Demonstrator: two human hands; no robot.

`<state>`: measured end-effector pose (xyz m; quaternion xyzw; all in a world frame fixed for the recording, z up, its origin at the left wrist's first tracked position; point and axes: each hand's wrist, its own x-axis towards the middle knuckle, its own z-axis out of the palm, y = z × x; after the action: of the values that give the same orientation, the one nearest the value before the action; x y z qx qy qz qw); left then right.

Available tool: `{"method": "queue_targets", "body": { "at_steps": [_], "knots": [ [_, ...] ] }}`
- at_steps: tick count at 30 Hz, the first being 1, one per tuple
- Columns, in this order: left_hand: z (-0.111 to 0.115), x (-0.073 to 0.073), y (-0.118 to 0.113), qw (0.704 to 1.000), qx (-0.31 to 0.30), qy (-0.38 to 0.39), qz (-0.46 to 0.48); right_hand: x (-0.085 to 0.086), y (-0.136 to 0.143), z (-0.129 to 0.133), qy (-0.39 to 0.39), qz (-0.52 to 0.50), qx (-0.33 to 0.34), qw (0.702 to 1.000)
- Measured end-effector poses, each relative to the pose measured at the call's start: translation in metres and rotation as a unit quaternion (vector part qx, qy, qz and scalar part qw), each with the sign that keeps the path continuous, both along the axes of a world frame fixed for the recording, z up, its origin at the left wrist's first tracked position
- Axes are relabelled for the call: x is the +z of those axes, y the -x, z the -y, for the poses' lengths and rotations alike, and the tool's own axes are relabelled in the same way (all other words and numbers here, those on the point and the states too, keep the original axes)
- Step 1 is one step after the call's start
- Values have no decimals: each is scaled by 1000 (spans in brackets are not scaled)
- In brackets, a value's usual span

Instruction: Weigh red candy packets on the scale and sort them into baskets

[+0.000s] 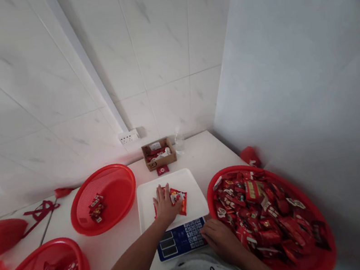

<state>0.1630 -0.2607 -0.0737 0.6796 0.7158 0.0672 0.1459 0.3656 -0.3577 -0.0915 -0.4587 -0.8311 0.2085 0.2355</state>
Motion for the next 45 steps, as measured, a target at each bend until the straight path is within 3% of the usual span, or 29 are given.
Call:
{"method": "queue_targets", "body": {
  "at_steps": [2,5,7,9,15,17,19,23,25,32,38,41,45],
  "knots": [
    [-1,3,5,997,-65,-24,-16,0,0,0,-3,-5,2,1000],
    [-5,5,20,975,-217,-37,-39,-1,-1,0,-8,-9,2,1000],
    [-6,3,26,965,-258,-26,-39,-1,-1,0,-10,-6,4,1000],
    [-7,-1,27,970,-240,-19,-33,-1,-1,-1,-12,-3,6,1000],
    [-8,-15,4,998,-62,-31,-4,-3,-1,-1,-32,-1,5,999],
    [-9,-13,2,999,-37,-35,-4,-4,-1,-1,-37,2,3,999],
    [-10,-9,7,996,-76,-52,-13,-4,-1,-1,-36,3,3,999],
    [-7,-3,22,969,-235,-58,-43,-2,-1,-1,-22,8,6,1000],
    [-6,-3,25,962,-266,-36,-57,-1,-1,-1,-17,8,7,1000],
    [-7,-9,22,972,-223,-53,-55,-2,-2,-1,-23,8,10,1000],
    [-8,12,73,960,-270,-52,-53,2,-2,-1,-19,22,11,1000],
    [3,19,96,967,-244,-41,-57,4,-2,-1,-10,17,8,1000],
    [27,18,97,977,-203,-10,-61,5,-2,-1,-7,7,12,1000]
  ]
}}
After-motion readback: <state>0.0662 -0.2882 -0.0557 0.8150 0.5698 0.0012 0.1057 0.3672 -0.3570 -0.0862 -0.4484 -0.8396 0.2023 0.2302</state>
